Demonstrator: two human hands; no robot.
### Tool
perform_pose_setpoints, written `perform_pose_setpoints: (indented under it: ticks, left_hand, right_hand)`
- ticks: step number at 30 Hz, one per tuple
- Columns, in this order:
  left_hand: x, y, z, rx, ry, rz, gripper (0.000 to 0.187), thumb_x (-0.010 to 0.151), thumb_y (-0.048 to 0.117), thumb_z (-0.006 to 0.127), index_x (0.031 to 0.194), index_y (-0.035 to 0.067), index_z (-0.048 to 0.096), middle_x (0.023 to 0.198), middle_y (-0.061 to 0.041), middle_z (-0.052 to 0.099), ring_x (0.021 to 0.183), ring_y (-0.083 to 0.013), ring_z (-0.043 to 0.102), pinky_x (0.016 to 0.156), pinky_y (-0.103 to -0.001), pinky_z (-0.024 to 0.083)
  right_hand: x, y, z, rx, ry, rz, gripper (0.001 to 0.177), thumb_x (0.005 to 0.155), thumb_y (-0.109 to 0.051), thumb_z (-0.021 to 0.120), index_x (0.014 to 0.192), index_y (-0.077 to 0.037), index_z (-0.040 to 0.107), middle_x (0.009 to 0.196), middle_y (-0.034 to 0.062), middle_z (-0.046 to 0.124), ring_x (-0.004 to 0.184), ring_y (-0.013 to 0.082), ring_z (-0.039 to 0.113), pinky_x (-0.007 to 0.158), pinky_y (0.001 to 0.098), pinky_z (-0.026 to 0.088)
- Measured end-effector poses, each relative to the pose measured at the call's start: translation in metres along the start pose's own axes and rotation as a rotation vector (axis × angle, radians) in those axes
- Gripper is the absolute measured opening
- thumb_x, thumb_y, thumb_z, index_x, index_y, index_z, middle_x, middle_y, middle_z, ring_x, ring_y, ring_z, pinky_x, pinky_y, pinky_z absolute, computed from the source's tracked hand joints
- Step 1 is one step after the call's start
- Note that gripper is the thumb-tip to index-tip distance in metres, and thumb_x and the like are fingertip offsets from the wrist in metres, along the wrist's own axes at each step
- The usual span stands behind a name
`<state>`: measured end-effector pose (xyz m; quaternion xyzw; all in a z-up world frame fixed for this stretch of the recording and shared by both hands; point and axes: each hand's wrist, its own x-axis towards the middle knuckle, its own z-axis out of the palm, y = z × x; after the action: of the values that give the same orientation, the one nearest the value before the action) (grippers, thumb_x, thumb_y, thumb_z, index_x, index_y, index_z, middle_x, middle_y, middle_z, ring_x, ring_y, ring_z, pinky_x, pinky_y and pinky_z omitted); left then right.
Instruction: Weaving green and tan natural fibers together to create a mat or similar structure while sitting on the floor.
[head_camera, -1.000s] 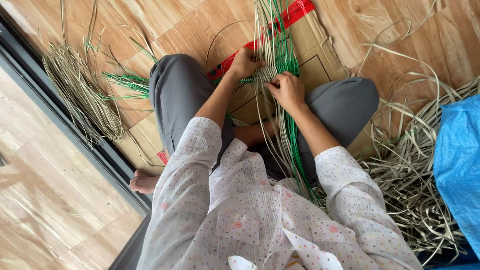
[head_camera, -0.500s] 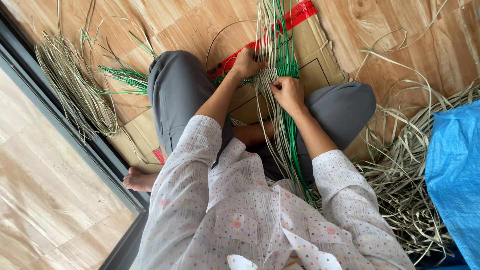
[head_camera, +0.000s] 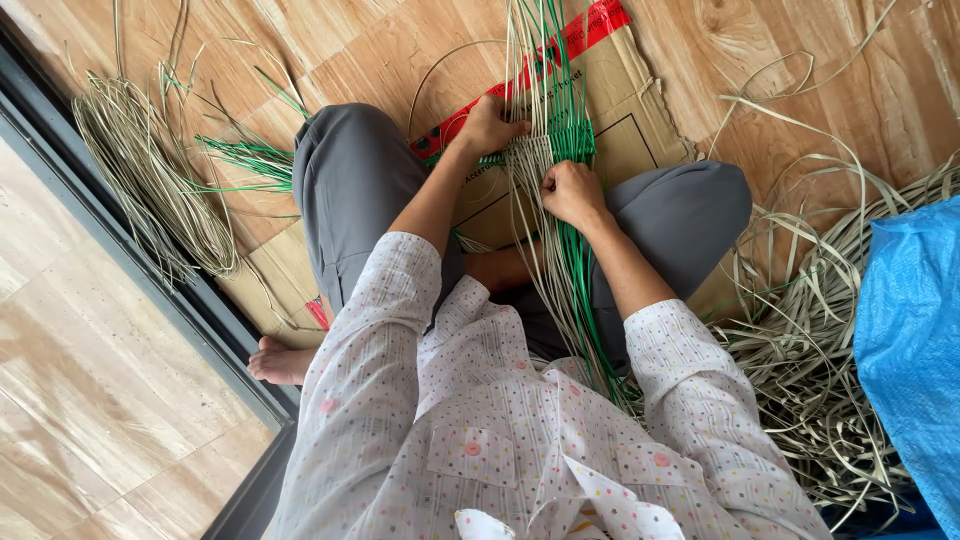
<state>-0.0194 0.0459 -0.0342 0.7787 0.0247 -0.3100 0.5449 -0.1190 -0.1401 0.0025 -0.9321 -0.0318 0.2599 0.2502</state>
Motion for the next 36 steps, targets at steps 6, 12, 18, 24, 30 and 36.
perform_pose_setpoints:
  ticks: [6, 12, 18, 24, 30, 36]
  left_hand:
    - [0.002, 0.000, -0.005, 0.015, -0.095, 0.027, 0.021, 0.073, 0.011, 0.091, 0.087, 0.008, 0.074, 0.086, -0.003, 0.077, 0.079, -0.0148, 0.072, 0.071, -0.030, 0.059]
    - [-0.010, 0.019, 0.002, 0.109, -0.015, 0.017, 0.025, 0.070, 0.005, 0.086, 0.090, 0.009, 0.071, 0.089, -0.003, 0.075, 0.082, -0.0170, 0.072, 0.069, -0.031, 0.061]
    - [0.006, -0.001, 0.012, 0.142, -0.017, -0.031, 0.031, 0.068, 0.018, 0.086, 0.094, 0.010, 0.071, 0.091, -0.009, 0.072, 0.087, -0.0257, 0.070, 0.073, -0.038, 0.057]
    - [-0.015, 0.019, 0.007, 0.277, 0.028, -0.086, 0.053, 0.073, 0.038, 0.089, 0.110, 0.005, 0.073, 0.106, -0.021, 0.072, 0.107, -0.0390, 0.070, 0.089, -0.049, 0.056]
    - [-0.036, 0.059, 0.004, 0.493, 0.015, -0.119, 0.055, 0.076, 0.050, 0.084, 0.111, 0.010, 0.070, 0.111, -0.017, 0.071, 0.112, -0.0364, 0.068, 0.093, -0.050, 0.054]
    - [0.012, 0.031, 0.021, 0.501, -0.007, 0.002, 0.067, 0.073, 0.067, 0.087, 0.074, 0.014, 0.046, 0.070, 0.001, 0.046, 0.064, -0.0160, 0.044, 0.054, -0.035, 0.032]
  right_hand:
    - [0.002, 0.001, 0.002, -0.006, -0.009, 0.006, 0.012, 0.080, -0.007, 0.065, 0.071, -0.011, 0.072, 0.079, 0.0078, 0.075, 0.076, 0.0339, 0.071, 0.067, 0.0507, 0.056]
    - [0.001, 0.001, 0.001, 0.005, -0.018, 0.014, 0.011, 0.082, -0.010, 0.068, 0.073, -0.010, 0.073, 0.080, 0.0095, 0.075, 0.078, 0.0358, 0.070, 0.069, 0.0523, 0.055]
    - [-0.002, -0.001, -0.004, 0.056, -0.025, 0.015, 0.009, 0.080, -0.012, 0.067, 0.078, -0.008, 0.075, 0.081, 0.0148, 0.075, 0.081, 0.0417, 0.071, 0.069, 0.0536, 0.057]
    - [-0.004, -0.001, -0.015, 0.169, -0.041, -0.029, 0.013, 0.080, -0.017, 0.071, 0.084, -0.006, 0.077, 0.078, 0.0182, 0.074, 0.079, 0.0418, 0.072, 0.067, 0.0501, 0.058]
    - [0.008, 0.036, -0.077, 0.579, 0.036, 0.023, 0.036, 0.089, -0.038, 0.078, 0.101, -0.004, 0.075, 0.089, 0.0159, 0.073, 0.083, 0.0219, 0.068, 0.077, 0.0347, 0.053]
    - [0.057, 0.072, -0.074, 0.642, 0.135, 0.286, 0.027, 0.091, -0.039, 0.079, 0.092, -0.013, 0.077, 0.077, -0.0017, 0.074, 0.069, 0.0035, 0.071, 0.066, 0.0186, 0.057]
